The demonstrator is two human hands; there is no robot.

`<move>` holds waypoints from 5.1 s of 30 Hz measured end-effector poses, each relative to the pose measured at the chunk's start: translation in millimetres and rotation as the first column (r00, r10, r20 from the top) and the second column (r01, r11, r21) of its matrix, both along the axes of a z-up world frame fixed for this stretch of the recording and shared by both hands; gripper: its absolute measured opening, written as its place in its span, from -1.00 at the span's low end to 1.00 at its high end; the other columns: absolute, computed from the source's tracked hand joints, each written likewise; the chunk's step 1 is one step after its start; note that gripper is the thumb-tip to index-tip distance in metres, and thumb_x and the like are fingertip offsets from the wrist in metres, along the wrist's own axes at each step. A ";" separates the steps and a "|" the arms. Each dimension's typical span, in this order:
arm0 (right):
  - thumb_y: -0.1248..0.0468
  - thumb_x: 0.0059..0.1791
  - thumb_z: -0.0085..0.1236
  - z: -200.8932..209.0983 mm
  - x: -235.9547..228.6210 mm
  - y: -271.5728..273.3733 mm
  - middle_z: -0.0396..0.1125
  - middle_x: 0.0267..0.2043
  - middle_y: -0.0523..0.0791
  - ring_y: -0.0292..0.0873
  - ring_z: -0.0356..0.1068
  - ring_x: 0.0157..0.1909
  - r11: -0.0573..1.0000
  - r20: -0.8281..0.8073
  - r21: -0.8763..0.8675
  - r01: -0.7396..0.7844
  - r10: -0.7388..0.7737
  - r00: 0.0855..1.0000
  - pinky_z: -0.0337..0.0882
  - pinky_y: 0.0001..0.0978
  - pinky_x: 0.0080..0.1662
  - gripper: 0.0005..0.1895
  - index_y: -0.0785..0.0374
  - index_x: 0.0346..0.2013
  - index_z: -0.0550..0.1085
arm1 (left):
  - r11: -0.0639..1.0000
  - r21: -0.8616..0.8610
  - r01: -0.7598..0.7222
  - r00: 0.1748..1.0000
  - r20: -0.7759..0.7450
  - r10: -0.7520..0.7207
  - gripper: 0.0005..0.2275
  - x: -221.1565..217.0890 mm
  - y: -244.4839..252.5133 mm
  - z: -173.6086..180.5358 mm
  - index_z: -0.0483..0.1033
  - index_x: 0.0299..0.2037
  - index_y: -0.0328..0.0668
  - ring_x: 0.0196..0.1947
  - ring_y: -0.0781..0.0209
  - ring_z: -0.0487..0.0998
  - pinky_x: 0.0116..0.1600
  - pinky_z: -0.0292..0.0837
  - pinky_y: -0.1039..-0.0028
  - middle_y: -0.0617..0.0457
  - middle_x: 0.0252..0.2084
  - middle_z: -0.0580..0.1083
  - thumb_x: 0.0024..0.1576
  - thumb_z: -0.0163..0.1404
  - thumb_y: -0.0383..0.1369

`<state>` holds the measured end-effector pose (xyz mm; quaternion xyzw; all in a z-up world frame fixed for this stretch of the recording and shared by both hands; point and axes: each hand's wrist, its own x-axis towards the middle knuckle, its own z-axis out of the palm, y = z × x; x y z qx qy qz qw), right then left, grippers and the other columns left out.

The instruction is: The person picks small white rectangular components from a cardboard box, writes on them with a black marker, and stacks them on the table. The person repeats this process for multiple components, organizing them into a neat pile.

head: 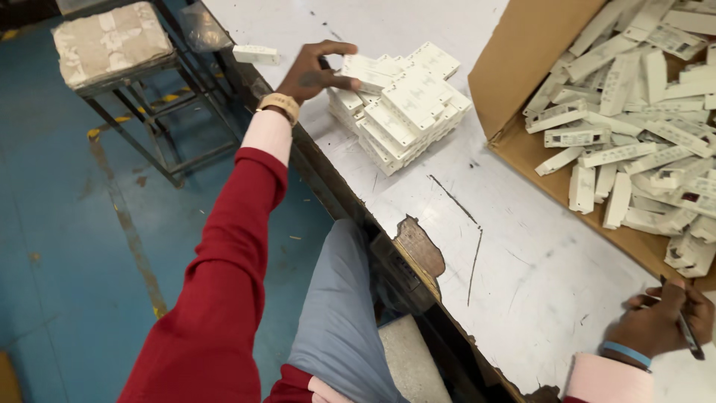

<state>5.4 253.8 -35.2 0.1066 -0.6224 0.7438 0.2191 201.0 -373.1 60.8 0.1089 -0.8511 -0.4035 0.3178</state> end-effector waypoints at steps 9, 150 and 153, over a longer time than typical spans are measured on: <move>0.37 0.21 0.02 1.4 13.4 -9.3 0.29 -0.40 -0.16 -0.37 0.23 -0.48 1.000 0.050 0.029 -0.003 0.001 0.999 0.20 -0.56 -0.48 -0.92 0.29 -0.18 0.35 | 0.995 0.086 -0.054 0.990 -0.127 0.064 -0.39 5.1 -20.7 -14.1 0.52 0.27 0.03 0.14 0.18 0.48 0.29 0.35 0.26 0.09 0.14 0.51 -0.03 0.37 -0.14; 0.22 0.11 0.15 14.2 -13.7 -1.7 0.32 -0.58 -0.15 -0.37 0.17 -0.65 0.998 0.213 -0.060 -0.003 0.016 0.977 0.16 -0.55 -0.56 -0.74 0.34 -0.38 0.47 | 0.931 -0.302 0.207 0.862 0.507 -0.027 -0.14 -284.0 306.1 -37.5 0.12 0.41 -0.02 0.02 -0.17 0.58 0.16 0.43 0.09 -0.10 0.08 0.54 -0.08 0.27 0.02; 0.22 0.11 0.15 13.3 -15.1 -0.7 0.32 -0.57 -0.16 -0.38 0.18 -0.65 0.998 0.217 -0.057 0.001 0.011 0.976 0.17 -0.55 -0.56 -0.75 0.34 -0.37 0.48 | 0.957 -0.163 0.241 0.835 0.538 -0.119 -0.24 -262.3 316.5 -20.5 0.26 0.30 -0.02 -0.03 -0.09 0.59 0.03 0.49 0.15 -0.04 0.04 0.55 -0.12 0.27 -0.02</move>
